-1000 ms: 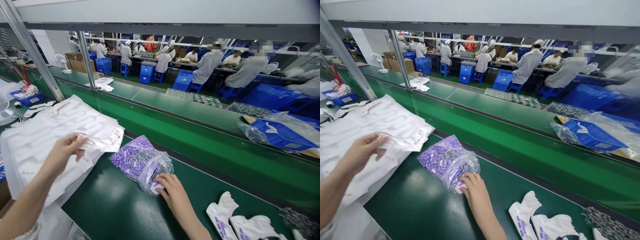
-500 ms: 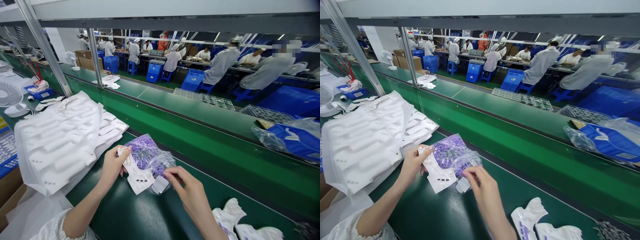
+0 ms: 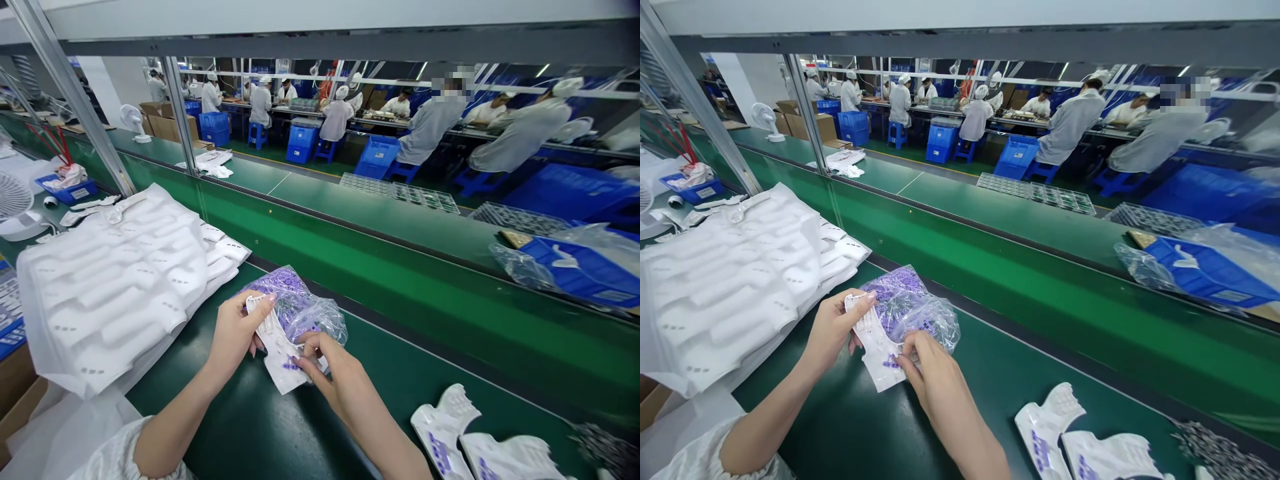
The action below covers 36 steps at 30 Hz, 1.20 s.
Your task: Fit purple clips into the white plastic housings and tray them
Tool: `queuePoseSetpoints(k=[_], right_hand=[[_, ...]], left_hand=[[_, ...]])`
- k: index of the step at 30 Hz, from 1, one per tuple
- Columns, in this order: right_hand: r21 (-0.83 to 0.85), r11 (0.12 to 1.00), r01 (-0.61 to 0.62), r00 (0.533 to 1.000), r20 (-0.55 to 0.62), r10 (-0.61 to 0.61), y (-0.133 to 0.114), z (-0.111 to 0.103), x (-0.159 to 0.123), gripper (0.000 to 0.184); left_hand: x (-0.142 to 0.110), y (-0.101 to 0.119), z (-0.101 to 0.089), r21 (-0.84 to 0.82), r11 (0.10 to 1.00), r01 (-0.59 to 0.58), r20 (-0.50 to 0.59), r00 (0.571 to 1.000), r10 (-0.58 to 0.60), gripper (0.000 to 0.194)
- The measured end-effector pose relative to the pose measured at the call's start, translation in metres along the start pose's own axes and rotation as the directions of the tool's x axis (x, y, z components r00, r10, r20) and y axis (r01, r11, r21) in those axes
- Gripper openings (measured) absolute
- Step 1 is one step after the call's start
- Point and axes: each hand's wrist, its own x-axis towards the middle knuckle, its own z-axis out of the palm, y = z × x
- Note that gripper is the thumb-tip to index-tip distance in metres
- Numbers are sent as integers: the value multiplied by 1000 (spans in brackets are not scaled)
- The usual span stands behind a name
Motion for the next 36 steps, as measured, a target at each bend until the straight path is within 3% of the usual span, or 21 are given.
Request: queuePoseSetpoints(k=[4,7,9,12,14,18,23,29,36], right_hand=[[209,970,-124,992,60,114,13,6,5,26],[388,901,-197,976,161,144,23,8,10,26],[461,856,-235,969,179,169,26,9,13,30],[544,798,-258,966,170,196,27,11,15,37],[594,761,-260,965,167,200,28,12,16,41],[610,754,-243,969,111,223,31,16,17,46],[567,795,-214,969,22,245,24,12,11,39],[579,783,-226,974,119,194,14,0,2,38],[603,761,-239,969,99,226,14,3,0,31]], left_hand=[[0,-1,0,-24,1000,-9,-9,1000,8,38],[-1,-6,-1,-33,999,-11,45,999,13,37],[-4,-12,-1,-5,1000,-4,156,988,4,33],[-8,-23,0,36,999,23,383,923,-35,38],[-10,-30,1,51,998,41,456,888,-60,38],[-12,-33,3,71,997,43,463,883,-71,31],[-15,-29,7,18,1000,-4,510,860,-6,30],[-18,-27,12,5,1000,23,461,887,-22,29],[-26,-22,16,38,999,0,373,928,-14,25]])
